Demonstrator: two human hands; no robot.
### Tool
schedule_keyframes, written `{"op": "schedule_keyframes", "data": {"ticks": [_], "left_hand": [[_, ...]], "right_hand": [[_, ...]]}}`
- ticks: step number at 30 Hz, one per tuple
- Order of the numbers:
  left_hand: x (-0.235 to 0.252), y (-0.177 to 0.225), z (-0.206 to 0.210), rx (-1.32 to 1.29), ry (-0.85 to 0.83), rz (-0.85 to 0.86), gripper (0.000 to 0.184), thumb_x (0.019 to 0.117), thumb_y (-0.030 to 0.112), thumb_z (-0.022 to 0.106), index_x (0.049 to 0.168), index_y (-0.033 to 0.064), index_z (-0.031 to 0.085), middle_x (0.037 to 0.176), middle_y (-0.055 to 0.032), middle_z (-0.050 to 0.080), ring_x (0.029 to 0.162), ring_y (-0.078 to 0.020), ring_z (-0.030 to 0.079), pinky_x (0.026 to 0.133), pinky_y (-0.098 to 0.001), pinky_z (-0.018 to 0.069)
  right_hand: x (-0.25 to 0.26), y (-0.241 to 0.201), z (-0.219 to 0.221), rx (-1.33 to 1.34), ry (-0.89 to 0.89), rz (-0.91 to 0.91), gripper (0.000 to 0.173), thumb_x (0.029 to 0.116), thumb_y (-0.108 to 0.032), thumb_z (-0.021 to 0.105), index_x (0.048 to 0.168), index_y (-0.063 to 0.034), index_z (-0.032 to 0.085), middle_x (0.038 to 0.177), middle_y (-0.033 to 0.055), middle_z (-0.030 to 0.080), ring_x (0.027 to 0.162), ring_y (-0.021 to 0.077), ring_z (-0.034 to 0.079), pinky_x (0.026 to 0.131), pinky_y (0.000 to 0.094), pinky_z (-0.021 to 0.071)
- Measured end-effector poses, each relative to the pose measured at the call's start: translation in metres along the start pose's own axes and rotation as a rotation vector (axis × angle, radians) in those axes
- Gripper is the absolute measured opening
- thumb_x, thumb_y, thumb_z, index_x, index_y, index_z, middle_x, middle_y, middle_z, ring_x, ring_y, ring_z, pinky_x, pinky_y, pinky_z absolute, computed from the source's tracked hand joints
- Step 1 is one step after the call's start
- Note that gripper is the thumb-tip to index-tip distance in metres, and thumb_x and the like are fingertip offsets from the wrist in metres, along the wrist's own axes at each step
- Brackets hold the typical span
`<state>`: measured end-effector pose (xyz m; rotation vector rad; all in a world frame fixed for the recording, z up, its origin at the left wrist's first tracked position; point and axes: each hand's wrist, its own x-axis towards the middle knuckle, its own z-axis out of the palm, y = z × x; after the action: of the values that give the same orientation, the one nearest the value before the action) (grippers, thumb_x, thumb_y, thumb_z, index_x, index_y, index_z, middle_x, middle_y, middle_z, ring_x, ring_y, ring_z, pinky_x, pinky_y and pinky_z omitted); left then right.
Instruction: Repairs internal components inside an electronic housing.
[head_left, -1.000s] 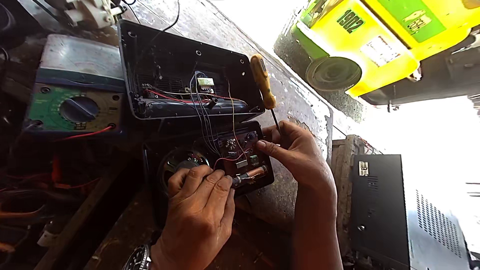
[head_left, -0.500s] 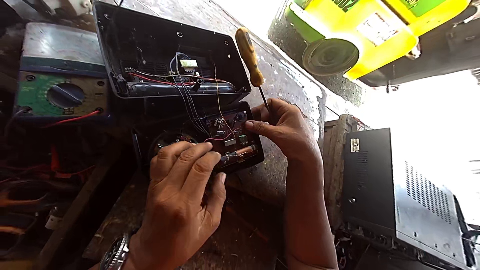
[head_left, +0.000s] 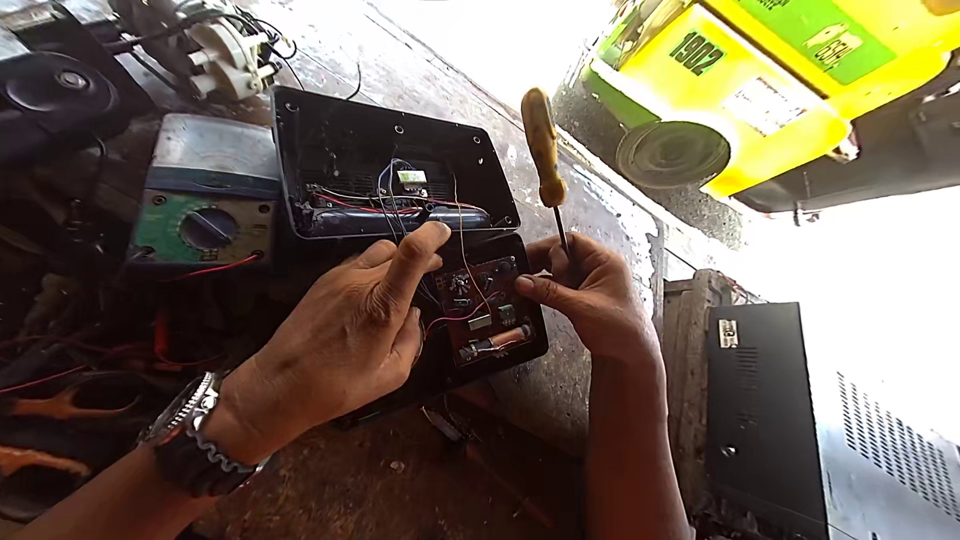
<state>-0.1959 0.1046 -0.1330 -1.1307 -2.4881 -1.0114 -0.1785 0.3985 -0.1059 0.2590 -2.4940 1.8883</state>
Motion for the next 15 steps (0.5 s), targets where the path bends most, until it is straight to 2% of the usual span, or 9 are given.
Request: {"op": "schedule_keyframes", "data": {"ticks": [2,4,8,12,15], "left_hand": [[0.0003,-0.0026,-0.0019,-0.012,0.021,0.003,0.07,0.0898,0.018,0.059,0.155,0.0066,0.035,0.129,-0.0052,0.067,0.11,-0.0176,0.064,0.091,-0.0352,0.0551],[-0.0003,-0.0046,-0.0027,-0.026,0.044,0.012,0.069,0.0901,0.017,0.059,0.154,0.0057,0.035,0.123,-0.0052,0.069,0.112,-0.0175,0.064,0.094,-0.0352,0.0549],[-0.005,-0.009,-0.0007,-0.004,0.072,0.046,0.066,0.0898,0.016,0.058,0.153,0.0067,0.04,0.115,-0.0039,0.071,0.104,-0.0174,0.064,0.082,-0.0327,0.0554],[-0.0063,-0.007,0.0009,0.036,0.073,0.074,0.056,0.0901,0.014,0.055,0.145,0.0055,0.05,0.106,-0.0043,0.071,0.092,-0.0197,0.061,0.07,-0.0326,0.0505],[-0.0085,-0.0037,0.0033,0.008,0.082,0.066,0.052,0.0921,0.015,0.056,0.143,0.0051,0.053,0.112,-0.0054,0.069,0.092,-0.0175,0.06,0.071,-0.03,0.0511]], "right_hand": [[0.0001,0.0013,0.0001,0.019,0.0,0.005,0.026,0.0834,0.0,0.08,0.101,-0.0021,0.061,0.105,0.0144,0.071,0.081,0.0197,0.071,0.069,0.0323,0.0633],[0.0004,0.0018,-0.0004,0.016,-0.004,0.016,0.027,0.0838,-0.001,0.08,0.104,-0.0019,0.061,0.104,0.0146,0.071,0.08,0.0198,0.072,0.069,0.0326,0.0638],[0.0013,0.0035,-0.0001,0.025,-0.012,0.006,0.027,0.0843,-0.001,0.079,0.105,-0.0019,0.062,0.105,0.0145,0.07,0.08,0.0186,0.07,0.068,0.0311,0.0629],[0.0011,0.0025,0.0008,0.032,-0.008,-0.007,0.03,0.0843,-0.001,0.08,0.11,-0.001,0.063,0.104,0.0142,0.07,0.078,0.0175,0.07,0.068,0.0301,0.0627],[0.0014,0.0028,0.0013,0.041,-0.013,-0.038,0.027,0.0842,0.0,0.079,0.104,-0.002,0.061,0.109,0.014,0.069,0.078,0.0166,0.069,0.067,0.0297,0.0621]]}}
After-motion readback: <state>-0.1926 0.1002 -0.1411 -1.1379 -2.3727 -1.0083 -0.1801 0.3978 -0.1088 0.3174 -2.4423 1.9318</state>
